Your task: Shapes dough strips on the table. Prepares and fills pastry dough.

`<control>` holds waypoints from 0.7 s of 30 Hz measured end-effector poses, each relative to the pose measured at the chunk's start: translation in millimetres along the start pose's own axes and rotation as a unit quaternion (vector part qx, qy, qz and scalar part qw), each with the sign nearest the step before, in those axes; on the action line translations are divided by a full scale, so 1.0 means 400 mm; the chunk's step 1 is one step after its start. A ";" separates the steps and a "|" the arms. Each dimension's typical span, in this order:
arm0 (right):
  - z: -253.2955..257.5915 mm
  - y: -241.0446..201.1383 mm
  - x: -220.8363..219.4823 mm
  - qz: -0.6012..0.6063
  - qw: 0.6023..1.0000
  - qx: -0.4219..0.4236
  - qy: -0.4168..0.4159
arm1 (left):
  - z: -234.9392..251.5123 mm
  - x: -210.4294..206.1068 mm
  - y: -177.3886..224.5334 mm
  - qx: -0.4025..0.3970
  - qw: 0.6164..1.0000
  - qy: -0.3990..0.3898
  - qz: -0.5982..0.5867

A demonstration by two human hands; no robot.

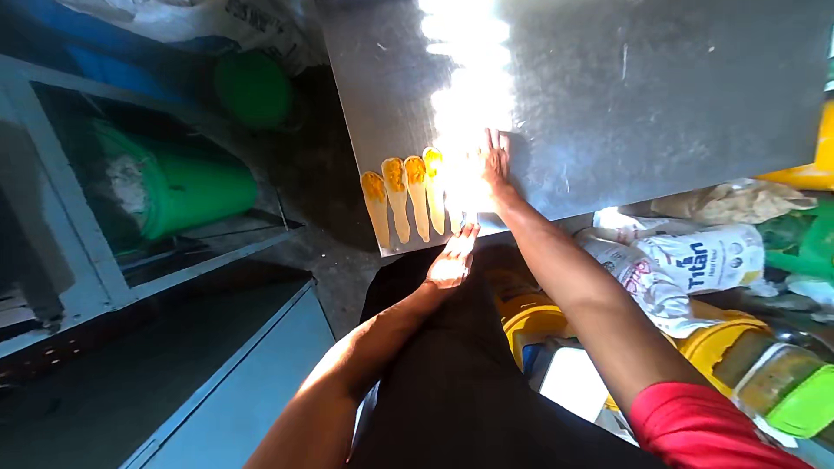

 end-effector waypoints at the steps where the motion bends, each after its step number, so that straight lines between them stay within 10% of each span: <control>1: -0.044 -0.004 -0.009 0.017 1.000 -0.015 -0.021 | -0.006 0.004 0.002 0.000 1.000 -0.002 0.007; 7: -0.370 -0.072 0.018 0.045 0.994 0.079 -0.057 | -0.031 0.012 0.001 0.032 0.992 0.081 -0.092; 14: -0.237 -0.026 -0.011 0.059 0.998 -0.031 0.011 | -0.089 0.097 -0.017 -0.112 0.993 -0.010 -0.032; 19: -0.487 -0.083 -0.023 0.070 0.993 0.082 -0.054 | -0.197 0.232 -0.117 0.129 0.878 0.018 -0.460; 21: -0.526 -0.086 -0.015 0.098 0.989 0.097 -0.056 | -0.210 0.273 -0.180 0.205 0.881 0.077 -0.419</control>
Point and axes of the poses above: each hand's wrist, its own z-axis towards the middle knuckle, its own x-axis out of the back of the hand, y = z × x, the point moved 4 cm from there along z, towards the middle knuckle, and after that the axes turned 7 degrees about -y, right-handed, at the moved point
